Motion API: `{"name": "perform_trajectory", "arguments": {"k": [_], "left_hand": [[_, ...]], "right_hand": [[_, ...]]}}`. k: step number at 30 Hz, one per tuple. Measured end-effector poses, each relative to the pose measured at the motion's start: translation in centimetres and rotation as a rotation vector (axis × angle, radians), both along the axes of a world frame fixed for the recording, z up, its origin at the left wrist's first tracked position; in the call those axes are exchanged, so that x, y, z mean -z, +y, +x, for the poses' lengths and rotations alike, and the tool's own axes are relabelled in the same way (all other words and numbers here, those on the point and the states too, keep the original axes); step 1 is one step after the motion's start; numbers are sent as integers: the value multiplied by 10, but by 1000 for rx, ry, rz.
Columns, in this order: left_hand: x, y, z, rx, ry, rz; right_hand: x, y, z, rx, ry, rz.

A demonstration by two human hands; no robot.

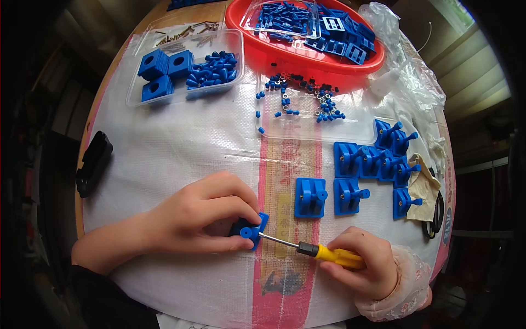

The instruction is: Manually assemble blue plastic components using a screwdriver and small pins.

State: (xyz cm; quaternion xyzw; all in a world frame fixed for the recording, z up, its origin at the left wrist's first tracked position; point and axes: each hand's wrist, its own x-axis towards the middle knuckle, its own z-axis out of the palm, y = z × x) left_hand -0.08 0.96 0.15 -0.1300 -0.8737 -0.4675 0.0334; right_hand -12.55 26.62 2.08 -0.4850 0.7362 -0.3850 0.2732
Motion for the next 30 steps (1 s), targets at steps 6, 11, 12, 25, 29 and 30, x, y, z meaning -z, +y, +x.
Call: {"name": "perform_trajectory", "arguments": {"k": [6,11,12,25,29,30], "left_hand": [[-1,0,2,-1,23,-35],[-1,1,2,5,42,-73],[0,1,2,6,43,-68],[-1,2,1,11,27,-41],[-1,2,1,8,19,-26],[-1,2,2,7,17,-24]], "right_hand": [[0,-1,1,-23,38,3],[1,-1,1,-1,46,-29],[1,-1,2,8,54,-47],[2,0,5,7,130,-53],[2,0,4,6,128,-67],[2,-1,4,1,126,-70]]}}
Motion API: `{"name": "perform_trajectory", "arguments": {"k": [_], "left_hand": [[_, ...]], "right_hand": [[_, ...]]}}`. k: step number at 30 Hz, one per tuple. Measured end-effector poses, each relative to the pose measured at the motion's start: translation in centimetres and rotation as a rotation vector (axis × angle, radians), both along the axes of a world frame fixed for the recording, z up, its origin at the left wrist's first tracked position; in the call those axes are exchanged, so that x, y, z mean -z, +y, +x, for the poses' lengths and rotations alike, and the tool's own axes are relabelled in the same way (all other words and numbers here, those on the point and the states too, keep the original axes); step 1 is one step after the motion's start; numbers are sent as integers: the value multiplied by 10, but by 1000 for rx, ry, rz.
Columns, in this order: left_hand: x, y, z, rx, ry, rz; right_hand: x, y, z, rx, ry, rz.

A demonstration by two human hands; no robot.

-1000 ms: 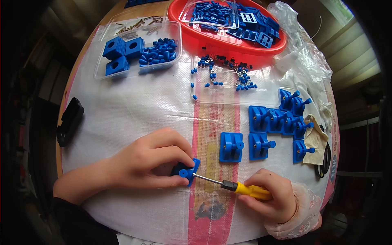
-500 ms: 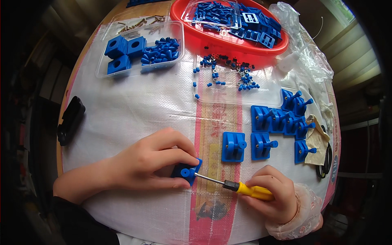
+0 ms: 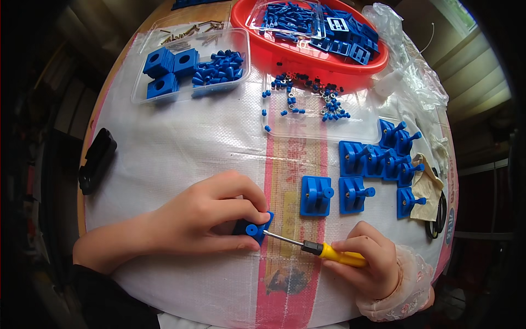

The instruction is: Manually assemble blue plastic components using a screwdriver and small pins.

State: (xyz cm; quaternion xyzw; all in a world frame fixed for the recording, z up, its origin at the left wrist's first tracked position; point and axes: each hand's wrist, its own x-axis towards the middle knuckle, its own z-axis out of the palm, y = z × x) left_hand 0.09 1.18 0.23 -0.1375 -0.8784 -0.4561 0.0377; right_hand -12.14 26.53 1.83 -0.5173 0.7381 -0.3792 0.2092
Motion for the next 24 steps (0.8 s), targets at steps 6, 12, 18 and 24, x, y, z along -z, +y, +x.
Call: {"name": "perform_trajectory", "arguments": {"k": [6,12,18,24], "left_hand": [[0,0,0,0,-10,10],[1,0,0,1,-4,7],[2,0,1,-11,0,24],[3,0,0,-6,-2,26]], "right_hand": [[1,0,-3,-10,-42,2],[0,0,-4,-9,-72,22],[1,0,-5,0,-94,7],[0,-1,-4,-11,-76,32]]}}
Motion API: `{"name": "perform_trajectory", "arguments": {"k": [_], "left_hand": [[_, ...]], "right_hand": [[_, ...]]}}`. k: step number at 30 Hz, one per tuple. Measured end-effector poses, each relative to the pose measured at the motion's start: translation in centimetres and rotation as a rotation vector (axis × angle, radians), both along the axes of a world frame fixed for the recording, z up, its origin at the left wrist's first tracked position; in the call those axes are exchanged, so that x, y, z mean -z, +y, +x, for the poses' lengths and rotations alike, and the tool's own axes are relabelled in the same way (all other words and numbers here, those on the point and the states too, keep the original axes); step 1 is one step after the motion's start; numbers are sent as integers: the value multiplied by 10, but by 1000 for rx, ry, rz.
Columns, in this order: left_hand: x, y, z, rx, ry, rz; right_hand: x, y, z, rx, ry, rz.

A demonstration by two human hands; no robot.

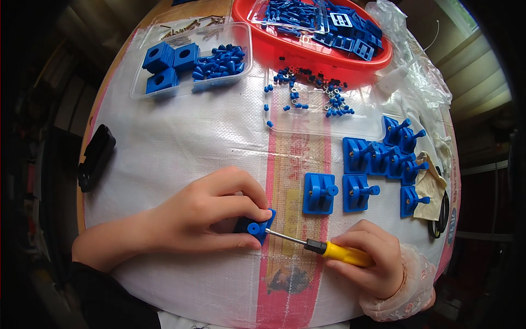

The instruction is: Manually assemble blue plastic components using a screwdriver and small pins.

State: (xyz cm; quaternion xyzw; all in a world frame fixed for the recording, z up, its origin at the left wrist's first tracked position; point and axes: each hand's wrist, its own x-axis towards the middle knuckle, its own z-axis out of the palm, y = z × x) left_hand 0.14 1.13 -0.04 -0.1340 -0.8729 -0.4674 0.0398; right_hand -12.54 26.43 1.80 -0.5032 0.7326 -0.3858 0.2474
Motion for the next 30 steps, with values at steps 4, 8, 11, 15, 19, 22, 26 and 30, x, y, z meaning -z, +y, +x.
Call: {"name": "perform_trajectory", "arguments": {"k": [4,8,11,15,19,22,26,30], "left_hand": [[0,-1,0,9,8,-20],[-1,-1,-1,45,20,-47],[-4,-2,-1,67,-2,-53],[-3,-3,0,66,-38,-15],[-3,-4,0,62,-67,6],[-4,-3,-1,65,-68,3],[-4,-3,0,61,-75,1],[-4,-3,-1,62,-72,12]], "right_hand": [[-2,0,-1,-33,18,32],[-4,1,-1,-45,21,32],[-1,2,-1,-41,32,27],[1,3,-1,-37,68,26],[-1,2,2,-31,115,15],[-2,3,3,-47,170,5],[-4,2,4,-54,213,9],[-5,1,4,-66,262,3]]}}
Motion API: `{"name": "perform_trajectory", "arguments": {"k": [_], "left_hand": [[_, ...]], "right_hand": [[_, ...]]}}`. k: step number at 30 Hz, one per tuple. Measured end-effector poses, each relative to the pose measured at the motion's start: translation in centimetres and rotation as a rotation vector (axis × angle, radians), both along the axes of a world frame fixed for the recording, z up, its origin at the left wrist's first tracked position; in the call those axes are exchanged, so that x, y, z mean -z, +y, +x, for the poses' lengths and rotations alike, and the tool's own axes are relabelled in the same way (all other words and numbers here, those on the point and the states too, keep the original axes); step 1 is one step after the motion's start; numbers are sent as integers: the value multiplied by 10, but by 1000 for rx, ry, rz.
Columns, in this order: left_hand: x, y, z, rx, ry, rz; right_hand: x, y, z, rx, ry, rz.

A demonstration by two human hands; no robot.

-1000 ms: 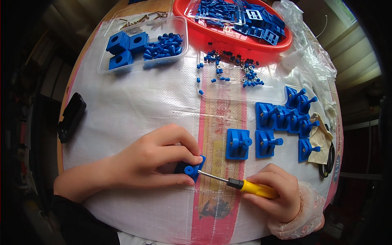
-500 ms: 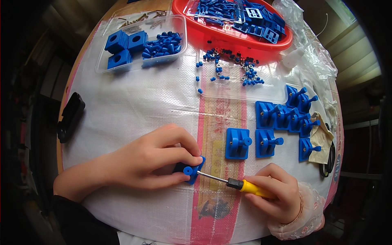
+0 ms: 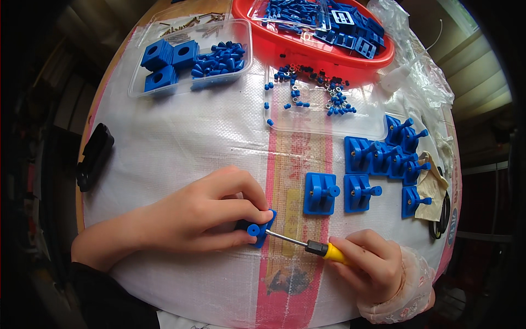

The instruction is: Manually assemble blue plastic components using a screwdriver and small pins.

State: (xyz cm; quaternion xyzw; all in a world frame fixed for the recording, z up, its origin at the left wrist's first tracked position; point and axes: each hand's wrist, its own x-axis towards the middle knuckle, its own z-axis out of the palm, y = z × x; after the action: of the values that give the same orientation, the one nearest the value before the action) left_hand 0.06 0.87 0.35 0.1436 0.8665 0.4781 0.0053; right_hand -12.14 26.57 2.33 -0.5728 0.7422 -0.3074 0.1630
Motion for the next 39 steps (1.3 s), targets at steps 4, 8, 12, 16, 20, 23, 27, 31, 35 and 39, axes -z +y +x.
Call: {"name": "perform_trajectory", "arguments": {"k": [4,8,12,16,20,23,27,31,35,39], "left_hand": [[0,-1,2,-9,2,1],[0,0,-2,5,7,16],[0,0,-1,-3,4,11],[1,-1,0,-12,13,-2],[2,-1,1,-14,17,-7],[2,-1,0,-7,25,12],[2,-1,0,-12,1,17],[1,0,0,-28,-1,22],[3,0,0,-39,-7,32],[3,0,-1,-33,0,32]], "right_hand": [[3,0,-1,-51,69,-24],[-2,3,-1,-47,112,-11],[-4,1,-2,-62,115,-6],[-2,1,-2,-72,126,-10],[3,1,-2,-56,113,-18],[1,0,-3,-32,83,-15],[5,-1,-3,-15,0,-54],[2,-3,-4,15,-80,-14],[-1,-5,-7,50,-235,58],[-4,-4,-7,89,-348,103]]}}
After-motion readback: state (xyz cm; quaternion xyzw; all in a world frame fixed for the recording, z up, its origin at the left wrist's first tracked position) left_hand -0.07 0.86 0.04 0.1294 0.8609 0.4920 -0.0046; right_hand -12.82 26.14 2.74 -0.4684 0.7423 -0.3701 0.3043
